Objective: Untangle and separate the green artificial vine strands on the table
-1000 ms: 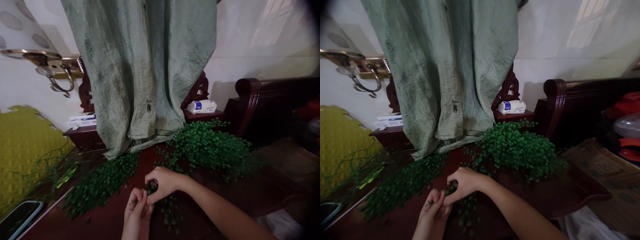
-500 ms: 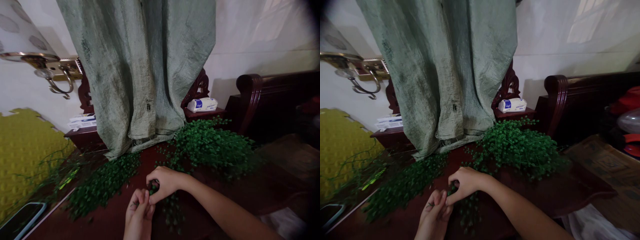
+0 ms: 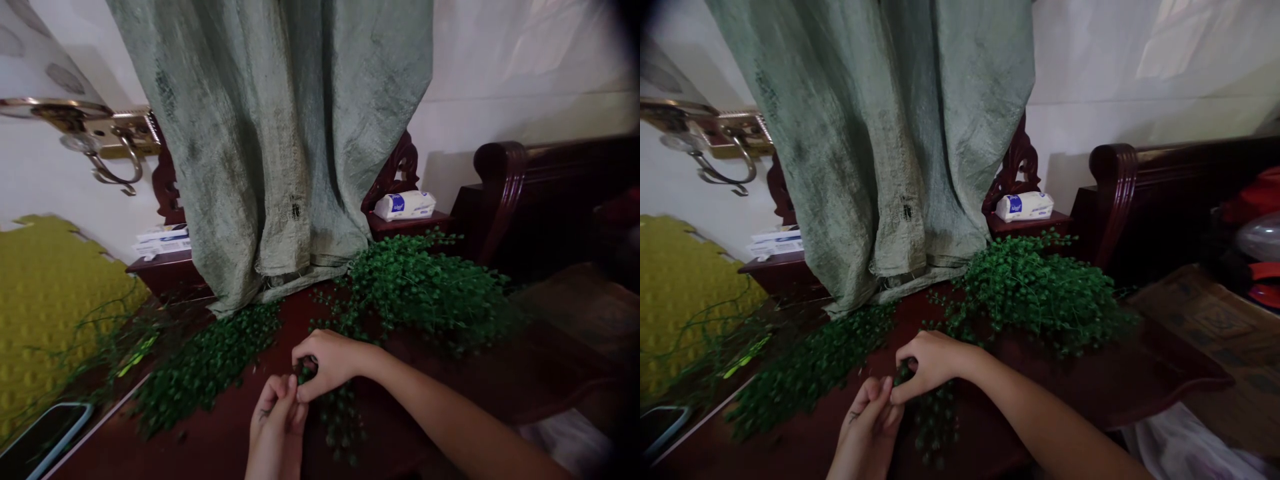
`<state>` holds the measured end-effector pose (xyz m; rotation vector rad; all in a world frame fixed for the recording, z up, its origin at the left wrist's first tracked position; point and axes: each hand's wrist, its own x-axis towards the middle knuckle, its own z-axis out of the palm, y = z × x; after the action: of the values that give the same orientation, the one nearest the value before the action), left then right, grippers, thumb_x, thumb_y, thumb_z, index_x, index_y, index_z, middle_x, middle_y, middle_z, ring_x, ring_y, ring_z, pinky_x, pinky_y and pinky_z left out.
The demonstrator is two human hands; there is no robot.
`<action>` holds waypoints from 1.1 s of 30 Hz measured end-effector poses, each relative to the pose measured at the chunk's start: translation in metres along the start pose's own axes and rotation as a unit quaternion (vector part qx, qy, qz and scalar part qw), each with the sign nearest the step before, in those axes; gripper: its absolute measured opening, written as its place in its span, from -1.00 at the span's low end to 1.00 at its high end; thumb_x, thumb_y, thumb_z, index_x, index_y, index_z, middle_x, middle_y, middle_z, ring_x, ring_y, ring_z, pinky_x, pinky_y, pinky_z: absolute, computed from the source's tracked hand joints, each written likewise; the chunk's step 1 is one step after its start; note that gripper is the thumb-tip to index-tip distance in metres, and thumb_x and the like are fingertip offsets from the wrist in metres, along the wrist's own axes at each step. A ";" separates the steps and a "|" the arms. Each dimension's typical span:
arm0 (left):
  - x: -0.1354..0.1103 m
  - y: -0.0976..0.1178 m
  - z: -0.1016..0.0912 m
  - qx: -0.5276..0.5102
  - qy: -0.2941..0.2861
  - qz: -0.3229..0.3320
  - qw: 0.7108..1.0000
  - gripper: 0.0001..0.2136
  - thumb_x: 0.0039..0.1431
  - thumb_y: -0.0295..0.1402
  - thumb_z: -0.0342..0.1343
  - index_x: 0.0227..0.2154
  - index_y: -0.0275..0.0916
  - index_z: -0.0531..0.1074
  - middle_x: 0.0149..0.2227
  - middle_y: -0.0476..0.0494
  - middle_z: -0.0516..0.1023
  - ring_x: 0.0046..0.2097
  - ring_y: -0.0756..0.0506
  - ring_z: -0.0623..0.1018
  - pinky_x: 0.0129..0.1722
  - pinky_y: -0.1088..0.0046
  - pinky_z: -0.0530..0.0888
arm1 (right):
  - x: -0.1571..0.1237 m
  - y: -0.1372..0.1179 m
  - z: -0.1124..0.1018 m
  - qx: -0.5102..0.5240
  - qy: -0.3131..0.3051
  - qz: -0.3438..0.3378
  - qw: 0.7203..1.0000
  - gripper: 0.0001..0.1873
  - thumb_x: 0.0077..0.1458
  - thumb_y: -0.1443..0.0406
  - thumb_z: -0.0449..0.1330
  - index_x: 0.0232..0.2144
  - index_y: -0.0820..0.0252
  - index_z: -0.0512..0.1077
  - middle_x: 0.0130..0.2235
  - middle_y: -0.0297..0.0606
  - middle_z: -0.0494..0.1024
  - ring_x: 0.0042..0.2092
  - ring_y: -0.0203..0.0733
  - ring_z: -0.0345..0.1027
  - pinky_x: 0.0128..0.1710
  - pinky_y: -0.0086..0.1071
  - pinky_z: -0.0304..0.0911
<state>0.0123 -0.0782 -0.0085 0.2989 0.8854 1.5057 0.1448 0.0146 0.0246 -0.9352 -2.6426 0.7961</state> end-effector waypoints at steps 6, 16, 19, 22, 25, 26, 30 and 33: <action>-0.001 0.004 0.001 -0.047 0.044 -0.018 0.998 -0.86 -0.03 -0.61 0.17 -0.45 -0.25 0.39 -0.48 0.04 0.36 -0.52 0.08 0.40 -0.49 0.59 0.42 | 0.001 0.001 0.002 0.005 0.020 0.013 1.000 -0.64 -0.05 0.00 0.24 -0.37 0.17 0.51 -0.50 -0.41 0.44 -0.44 -0.33 0.27 -0.41 -0.51 0.09; -0.001 0.008 0.010 -0.120 0.107 -0.027 0.987 -0.78 0.22 -0.63 -0.11 -0.31 -0.29 0.42 -0.39 -0.08 0.44 -0.40 0.01 0.50 -0.37 0.49 0.51 | 0.000 0.002 0.004 0.005 0.035 0.020 0.999 -0.61 0.10 0.00 0.16 -0.48 0.20 0.48 -0.55 -0.38 0.41 -0.48 -0.33 0.21 -0.45 -0.49 0.01; -0.001 0.007 0.014 -0.123 0.112 -0.013 0.986 -0.78 0.26 -0.63 -0.10 -0.35 -0.30 0.41 -0.41 -0.01 0.39 -0.48 0.08 0.44 -0.43 0.54 0.51 | 0.000 0.003 0.004 0.013 0.031 0.027 0.999 -0.59 0.09 -0.03 0.17 -0.47 0.19 0.49 -0.53 -0.36 0.44 -0.46 -0.32 0.23 -0.44 -0.48 0.00; -0.002 0.007 0.014 -0.112 0.112 -0.001 0.987 -0.81 0.27 -0.62 -0.06 -0.36 -0.31 0.42 -0.40 0.03 0.37 -0.55 0.13 0.37 -0.49 0.57 0.49 | 0.000 0.003 0.004 0.017 0.027 0.028 0.999 -0.56 0.06 -0.07 0.17 -0.45 0.19 0.50 -0.52 -0.37 0.44 -0.45 -0.32 0.25 -0.43 -0.48 0.01; -0.003 0.006 0.013 -0.093 0.118 0.002 0.989 -0.81 0.27 -0.62 -0.05 -0.34 -0.32 0.43 -0.35 0.01 0.38 -0.55 0.15 0.36 -0.51 0.59 0.48 | 0.000 0.003 0.004 0.006 0.030 0.024 0.999 -0.54 0.03 -0.10 0.18 -0.44 0.18 0.49 -0.53 -0.39 0.42 -0.46 -0.33 0.23 -0.44 -0.49 0.00; -0.003 0.006 0.012 -0.087 0.118 0.003 0.989 -0.81 0.27 -0.62 -0.05 -0.33 -0.32 0.45 -0.33 -0.01 0.39 -0.53 0.14 0.38 -0.51 0.59 0.48 | 0.000 0.002 0.004 0.002 0.030 0.024 0.999 -0.54 0.02 -0.10 0.17 -0.44 0.18 0.49 -0.53 -0.39 0.41 -0.46 -0.33 0.22 -0.44 -0.49 0.00; -0.005 0.006 0.012 -0.057 0.103 0.007 0.993 -0.78 0.26 -0.62 -0.04 -0.22 -0.31 0.49 -0.28 -0.06 0.43 -0.51 0.14 0.40 -0.52 0.63 0.46 | 0.000 0.002 0.003 -0.009 0.026 0.021 0.999 -0.52 0.01 -0.12 0.17 -0.46 0.19 0.46 -0.52 -0.39 0.42 -0.47 -0.34 0.22 -0.45 -0.49 0.00; -0.007 0.006 0.012 -0.030 0.101 0.005 0.994 -0.74 0.22 -0.63 -0.02 -0.17 -0.26 0.51 -0.15 -0.11 0.48 -0.52 0.16 0.41 -0.50 0.66 0.47 | 0.000 0.002 0.004 -0.011 0.030 0.008 0.999 -0.52 0.00 -0.12 0.17 -0.46 0.19 0.45 -0.51 -0.38 0.44 -0.47 -0.34 0.23 -0.45 -0.49 0.02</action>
<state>0.0168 -0.0797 0.0053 0.1066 0.9968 1.5878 0.1443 0.0140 0.0206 -0.9703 -2.6014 0.7331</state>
